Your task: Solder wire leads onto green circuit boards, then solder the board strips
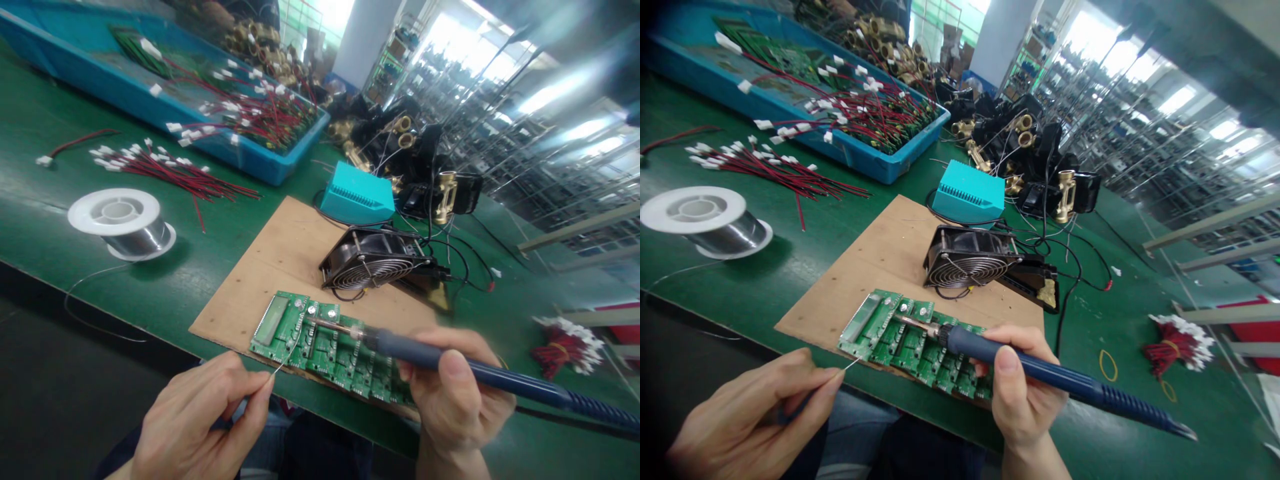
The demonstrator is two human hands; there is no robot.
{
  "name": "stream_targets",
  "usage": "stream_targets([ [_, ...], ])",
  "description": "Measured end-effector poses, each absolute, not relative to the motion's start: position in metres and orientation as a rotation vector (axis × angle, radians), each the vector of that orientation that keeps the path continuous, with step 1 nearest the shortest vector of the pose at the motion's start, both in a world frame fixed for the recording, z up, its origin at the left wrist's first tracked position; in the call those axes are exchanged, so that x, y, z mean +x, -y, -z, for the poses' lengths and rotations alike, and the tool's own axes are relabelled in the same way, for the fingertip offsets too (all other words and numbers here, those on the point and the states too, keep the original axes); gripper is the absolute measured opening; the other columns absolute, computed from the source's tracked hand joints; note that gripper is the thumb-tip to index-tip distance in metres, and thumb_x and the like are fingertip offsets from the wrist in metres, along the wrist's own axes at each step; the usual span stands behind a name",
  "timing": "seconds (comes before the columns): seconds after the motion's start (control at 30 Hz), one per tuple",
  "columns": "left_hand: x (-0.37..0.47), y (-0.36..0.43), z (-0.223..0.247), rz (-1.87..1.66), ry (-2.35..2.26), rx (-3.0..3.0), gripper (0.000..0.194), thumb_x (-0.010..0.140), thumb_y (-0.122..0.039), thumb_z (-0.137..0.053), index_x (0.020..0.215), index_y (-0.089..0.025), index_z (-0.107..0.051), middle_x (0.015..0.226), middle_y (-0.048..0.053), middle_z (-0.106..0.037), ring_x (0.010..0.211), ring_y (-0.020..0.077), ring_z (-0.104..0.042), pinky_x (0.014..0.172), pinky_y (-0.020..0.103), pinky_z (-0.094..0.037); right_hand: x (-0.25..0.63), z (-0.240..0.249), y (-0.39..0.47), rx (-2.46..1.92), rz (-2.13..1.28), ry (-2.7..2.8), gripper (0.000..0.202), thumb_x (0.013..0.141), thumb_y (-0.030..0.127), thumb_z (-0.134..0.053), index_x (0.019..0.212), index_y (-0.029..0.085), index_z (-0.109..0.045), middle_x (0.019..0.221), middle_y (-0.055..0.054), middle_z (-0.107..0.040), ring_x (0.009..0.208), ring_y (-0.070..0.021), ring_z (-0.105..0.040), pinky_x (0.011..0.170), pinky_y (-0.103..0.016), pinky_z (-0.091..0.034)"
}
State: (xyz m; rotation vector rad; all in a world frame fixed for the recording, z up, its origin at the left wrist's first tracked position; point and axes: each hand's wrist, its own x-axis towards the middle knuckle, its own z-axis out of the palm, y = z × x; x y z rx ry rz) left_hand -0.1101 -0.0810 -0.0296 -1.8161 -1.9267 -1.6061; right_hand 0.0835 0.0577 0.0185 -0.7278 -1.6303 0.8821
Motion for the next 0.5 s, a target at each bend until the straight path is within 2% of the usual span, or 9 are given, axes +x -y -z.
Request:
stream_targets([
  [0.13,-0.1104,0.0812,0.0284,1.611,1.908,-1.814,0.014,0.088,-0.008,-0.061,0.084,-0.021,-0.06,0.052,-0.008,-0.05,0.049,0.0086,-0.058,0.05,0.019,-0.045,0.0831,-0.0207,-0.0599,-0.715,-0.878,1.552,0.015,0.089,0.028,-0.063,0.083,0.02,-0.075,0.068,-0.001,-0.065,0.038,-0.013,-0.056,0.027,-0.023,-0.038],
  [0.5,-0.1097,0.0824,0.0296,1.603,1.907,-1.821,0.013,0.089,-0.008,-0.06,0.085,-0.02,-0.061,0.054,-0.008,-0.051,0.048,0.0067,-0.055,0.052,0.018,-0.045,0.084,-0.0166,-0.0573,-0.709,-0.923,1.683,0.013,0.093,0.028,-0.063,0.092,0.022,-0.074,0.069,-0.001,-0.066,0.043,-0.0136,-0.061,0.035,-0.023,-0.046],
])
